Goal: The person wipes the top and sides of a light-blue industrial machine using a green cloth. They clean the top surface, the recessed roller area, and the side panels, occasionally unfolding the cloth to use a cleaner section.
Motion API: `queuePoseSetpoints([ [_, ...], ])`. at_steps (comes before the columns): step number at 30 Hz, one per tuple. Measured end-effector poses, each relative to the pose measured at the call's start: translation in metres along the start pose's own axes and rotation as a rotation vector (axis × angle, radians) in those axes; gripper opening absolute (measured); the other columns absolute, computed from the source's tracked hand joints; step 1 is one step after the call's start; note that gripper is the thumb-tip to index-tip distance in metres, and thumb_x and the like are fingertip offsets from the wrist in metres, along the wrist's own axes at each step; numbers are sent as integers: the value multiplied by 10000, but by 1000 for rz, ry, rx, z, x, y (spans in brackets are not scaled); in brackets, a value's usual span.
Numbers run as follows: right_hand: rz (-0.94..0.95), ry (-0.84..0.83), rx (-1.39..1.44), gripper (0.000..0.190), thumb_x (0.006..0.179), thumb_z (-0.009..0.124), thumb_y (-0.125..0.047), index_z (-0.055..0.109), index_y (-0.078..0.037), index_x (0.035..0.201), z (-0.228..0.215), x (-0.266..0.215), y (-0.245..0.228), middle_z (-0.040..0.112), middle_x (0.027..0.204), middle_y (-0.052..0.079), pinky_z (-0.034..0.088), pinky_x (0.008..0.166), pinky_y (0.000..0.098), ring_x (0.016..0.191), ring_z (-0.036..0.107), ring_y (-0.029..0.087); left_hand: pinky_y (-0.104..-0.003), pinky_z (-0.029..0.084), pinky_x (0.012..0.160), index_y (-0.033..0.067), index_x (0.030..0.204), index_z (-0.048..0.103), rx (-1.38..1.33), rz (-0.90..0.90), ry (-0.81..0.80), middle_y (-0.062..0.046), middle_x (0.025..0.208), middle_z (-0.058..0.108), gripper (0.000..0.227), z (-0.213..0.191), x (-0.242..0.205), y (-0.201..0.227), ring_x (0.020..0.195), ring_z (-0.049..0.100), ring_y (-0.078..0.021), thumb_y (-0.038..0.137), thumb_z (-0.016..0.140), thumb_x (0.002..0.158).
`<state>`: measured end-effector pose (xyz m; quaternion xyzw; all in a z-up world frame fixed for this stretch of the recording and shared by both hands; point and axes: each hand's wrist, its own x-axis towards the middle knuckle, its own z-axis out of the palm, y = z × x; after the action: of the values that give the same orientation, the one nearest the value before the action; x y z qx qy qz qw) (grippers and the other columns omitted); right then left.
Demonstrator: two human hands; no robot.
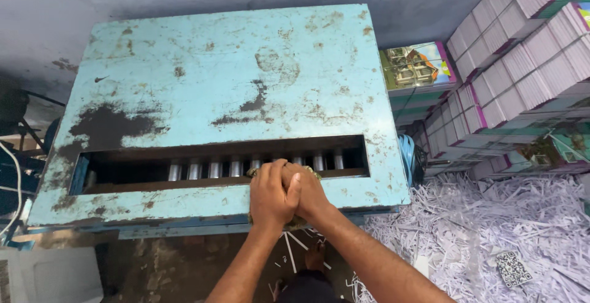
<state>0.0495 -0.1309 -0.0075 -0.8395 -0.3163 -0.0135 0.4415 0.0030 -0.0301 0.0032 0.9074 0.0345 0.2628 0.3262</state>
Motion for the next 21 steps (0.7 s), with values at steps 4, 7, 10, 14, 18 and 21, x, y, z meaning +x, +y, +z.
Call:
queuePoseSetpoints([
  [4, -76, 54, 13, 269, 837, 695, -250, 653, -89, 1049, -5, -4, 5, 673, 996, 139, 512, 751, 495, 943, 635, 382, -506, 466, 913, 51, 1235, 640, 14, 21, 15, -185, 1137, 640, 518, 5, -3, 4, 1062, 606, -405, 420, 626, 871],
  [7, -88, 56, 0, 275, 839, 690, -242, 654, -72, 1053, -8, -8, 3, 667, 1001, 152, 510, 747, 492, 931, 626, 383, -508, 460, 936, 50, 1257, 632, 28, 20, 35, -181, 1158, 628, 532, 9, -8, 7, 1080, 597, -398, 424, 620, 880],
  [10, -132, 46, -39, 300, 821, 700, -241, 638, -58, 1051, -14, -8, 3, 655, 989, 156, 499, 758, 497, 924, 613, 385, -513, 447, 959, 47, 1282, 626, 42, 43, 72, -191, 1190, 616, 543, 12, -14, 14, 1102, 581, -408, 417, 612, 885],
  [14, -140, 41, -40, 283, 836, 687, -229, 635, -57, 1054, -26, -12, 9, 664, 994, 143, 492, 784, 488, 952, 607, 381, -512, 443, 979, 54, 1296, 619, 26, 47, 48, -181, 1195, 612, 539, 19, -13, 21, 1114, 576, -399, 418, 601, 900],
  [18, -196, 78, -36, 334, 816, 707, -228, 631, -34, 1076, -40, -17, 11, 659, 1000, 148, 484, 771, 488, 950, 603, 379, -509, 441, 985, 62, 1299, 613, 21, 59, 27, -182, 1209, 598, 540, 29, -12, 32, 1135, 568, -401, 420, 610, 896],
  [21, -278, 103, -52, 346, 801, 713, -226, 621, -31, 1071, -57, -23, 13, 653, 1020, 147, 487, 791, 487, 958, 599, 376, -508, 436, 971, 58, 1302, 603, 5, 64, 0, -178, 1196, 591, 548, 38, -12, 44, 1121, 564, -394, 420, 612, 891],
])
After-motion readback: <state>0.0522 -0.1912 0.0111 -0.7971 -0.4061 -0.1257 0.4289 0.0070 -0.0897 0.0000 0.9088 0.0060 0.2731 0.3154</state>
